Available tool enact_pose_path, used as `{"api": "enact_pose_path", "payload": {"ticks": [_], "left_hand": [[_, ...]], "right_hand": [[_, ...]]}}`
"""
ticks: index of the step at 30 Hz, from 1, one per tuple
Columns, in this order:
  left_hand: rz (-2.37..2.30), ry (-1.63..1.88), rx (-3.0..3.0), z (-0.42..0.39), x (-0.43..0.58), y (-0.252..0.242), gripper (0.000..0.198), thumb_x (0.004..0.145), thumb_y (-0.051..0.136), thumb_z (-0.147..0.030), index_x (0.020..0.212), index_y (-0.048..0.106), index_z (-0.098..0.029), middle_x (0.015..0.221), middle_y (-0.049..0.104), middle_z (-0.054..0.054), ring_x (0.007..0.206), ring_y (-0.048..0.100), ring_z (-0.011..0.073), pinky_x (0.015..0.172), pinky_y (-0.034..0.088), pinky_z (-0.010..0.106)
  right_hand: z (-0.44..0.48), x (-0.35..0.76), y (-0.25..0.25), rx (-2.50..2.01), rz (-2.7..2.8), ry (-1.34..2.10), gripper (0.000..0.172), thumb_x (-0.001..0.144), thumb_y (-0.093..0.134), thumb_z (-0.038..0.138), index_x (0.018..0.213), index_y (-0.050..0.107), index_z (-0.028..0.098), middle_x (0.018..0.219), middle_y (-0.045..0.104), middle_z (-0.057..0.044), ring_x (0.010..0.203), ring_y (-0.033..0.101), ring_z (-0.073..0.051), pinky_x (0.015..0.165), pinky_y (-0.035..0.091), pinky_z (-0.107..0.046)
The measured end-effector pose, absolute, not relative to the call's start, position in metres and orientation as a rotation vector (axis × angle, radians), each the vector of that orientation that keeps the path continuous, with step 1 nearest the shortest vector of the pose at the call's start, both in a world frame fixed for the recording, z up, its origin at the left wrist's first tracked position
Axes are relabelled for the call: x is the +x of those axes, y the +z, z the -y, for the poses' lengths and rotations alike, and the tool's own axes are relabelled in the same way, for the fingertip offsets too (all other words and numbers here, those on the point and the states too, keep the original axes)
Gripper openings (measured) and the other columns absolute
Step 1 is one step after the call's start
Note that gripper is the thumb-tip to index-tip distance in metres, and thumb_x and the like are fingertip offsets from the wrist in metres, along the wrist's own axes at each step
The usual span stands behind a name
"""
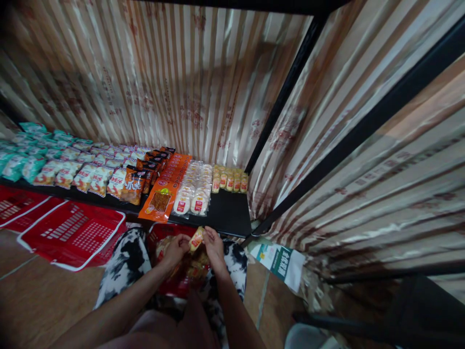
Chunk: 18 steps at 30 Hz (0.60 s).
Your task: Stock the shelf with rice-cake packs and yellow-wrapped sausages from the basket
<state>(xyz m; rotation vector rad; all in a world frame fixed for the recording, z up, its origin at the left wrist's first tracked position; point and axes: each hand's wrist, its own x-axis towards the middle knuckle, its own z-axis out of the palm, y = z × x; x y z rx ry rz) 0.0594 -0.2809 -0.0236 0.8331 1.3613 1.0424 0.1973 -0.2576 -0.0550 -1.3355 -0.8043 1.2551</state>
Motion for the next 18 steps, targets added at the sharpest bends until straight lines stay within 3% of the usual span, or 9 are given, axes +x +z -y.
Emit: {"api": "enact_pose_path", "payload": {"ticks": [6, 13, 18], "left_hand": [[-1.325, 1.11, 0.82, 0.271, 0.072, -0.023, 0.013, 0.058, 0.055, -0.008, 0.068, 0.055, -0.017, 0.061, 0.058, -0.003, 0.058, 0.053, 0.0093, 0.057, 0.04, 0.02], [-1.276, 1.171, 0.796, 0.253, 0.096, -0.026, 0.012, 0.059, 0.057, -0.011, 0.069, 0.053, -0.017, 0.059, 0.057, -0.004, 0.054, 0.051, 0.008, 0.053, 0.04, 0.019], [-1.273, 1.143, 0.862, 0.24, 0.109, -0.028, 0.011, 0.063, 0.056, -0.011, 0.071, 0.052, -0.017, 0.061, 0.058, -0.004, 0.055, 0.053, 0.0081, 0.056, 0.042, 0.019]], "right_hand": [[0.253, 0.203, -0.055, -1.299, 0.753, 1.215, 0.054, 0.059, 0.07, 0.049, 0.102, 0.061, 0.017, 0.097, 0.069, -0.01, 0.088, 0.066, -0.021, 0.079, 0.052, -0.034], [0.25, 0.206, -0.055, -1.319, 0.74, 1.125, 0.065, 0.062, 0.069, 0.042, 0.119, 0.05, 0.017, 0.088, 0.071, -0.007, 0.079, 0.067, -0.021, 0.071, 0.053, -0.033], [0.243, 0.213, -0.048, -1.323, 0.771, 1.027, 0.053, 0.062, 0.068, 0.036, 0.109, 0.053, 0.018, 0.088, 0.071, -0.007, 0.082, 0.067, -0.021, 0.079, 0.052, -0.035]]}}
